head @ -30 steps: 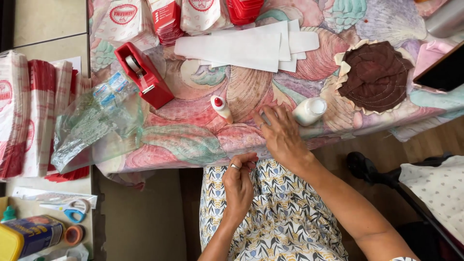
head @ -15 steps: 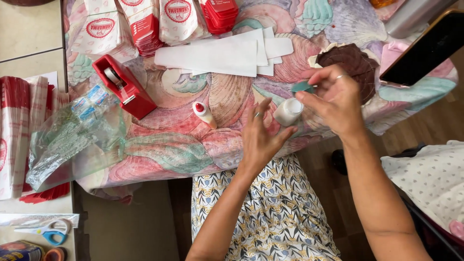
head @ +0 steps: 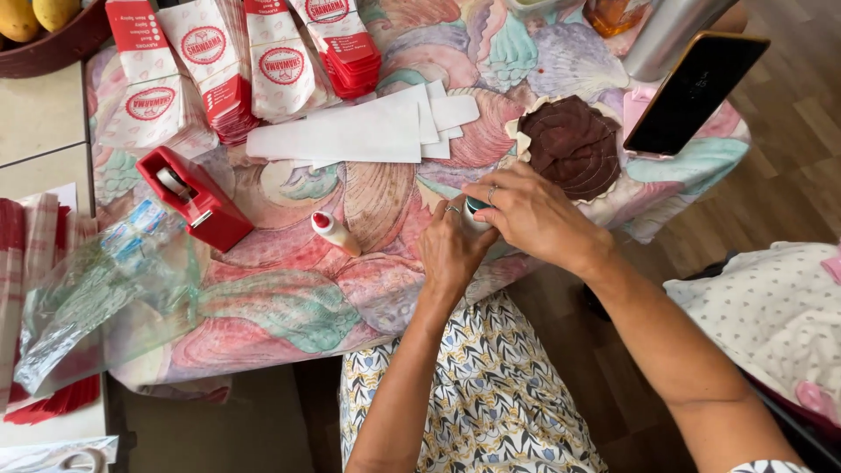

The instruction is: Filling small bottles with liquid from a larger container, capping them, and organizing packaging materials on a workspace.

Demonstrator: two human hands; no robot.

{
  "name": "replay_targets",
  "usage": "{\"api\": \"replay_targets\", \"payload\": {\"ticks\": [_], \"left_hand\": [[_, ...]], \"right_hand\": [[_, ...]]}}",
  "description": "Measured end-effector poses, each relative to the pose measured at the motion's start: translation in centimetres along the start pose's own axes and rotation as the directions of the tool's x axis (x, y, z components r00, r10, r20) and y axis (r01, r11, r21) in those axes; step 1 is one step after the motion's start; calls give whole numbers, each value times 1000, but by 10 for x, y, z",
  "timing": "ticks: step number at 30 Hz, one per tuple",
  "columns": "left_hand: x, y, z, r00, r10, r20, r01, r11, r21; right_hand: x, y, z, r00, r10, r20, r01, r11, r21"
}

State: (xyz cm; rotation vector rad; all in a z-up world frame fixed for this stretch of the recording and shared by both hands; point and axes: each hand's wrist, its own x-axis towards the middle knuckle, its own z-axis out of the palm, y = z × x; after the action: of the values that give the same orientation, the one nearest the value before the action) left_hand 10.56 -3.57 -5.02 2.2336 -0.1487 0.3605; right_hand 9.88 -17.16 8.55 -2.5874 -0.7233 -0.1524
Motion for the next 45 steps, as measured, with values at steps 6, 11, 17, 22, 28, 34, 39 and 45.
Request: {"api": "replay_targets", "payload": {"ticks": [6,11,17,22,28,34,39,45], "left_hand": [[0,4,-10,998,59,-25,-60,997,-42],[0,-9,-5,996,38,80,-34,998,-53],[2,-4,-10,995,8,102,-3,999,-50],[-4,8,-14,998,-2,56,6,997,-82],[-3,13,-24,994,-27,102,34,997,-70],[-2,0,-3,998,-22,67,30,992,-119],[2,3,-9,999,17,47,-11,992,-129],[-2,9,-18,998,14,63,-6,991,-130]], "right_hand": [[10,12,-4,984,-86,153,93,995,-35],[11,26,0,953,-246,178,254,967,-24],[10,35,8,968,-235,87,239,971,-32],[4,35,32,986,-159,-58,125,916,-380],[4,-11,-13,983,55,176,10,938,-348],[-6,30,16,970,-209,126,238,923,-303],[-4,17,4,993,-121,5,107,863,-494],[-1,24,2,966,-242,87,244,969,-22]]}}
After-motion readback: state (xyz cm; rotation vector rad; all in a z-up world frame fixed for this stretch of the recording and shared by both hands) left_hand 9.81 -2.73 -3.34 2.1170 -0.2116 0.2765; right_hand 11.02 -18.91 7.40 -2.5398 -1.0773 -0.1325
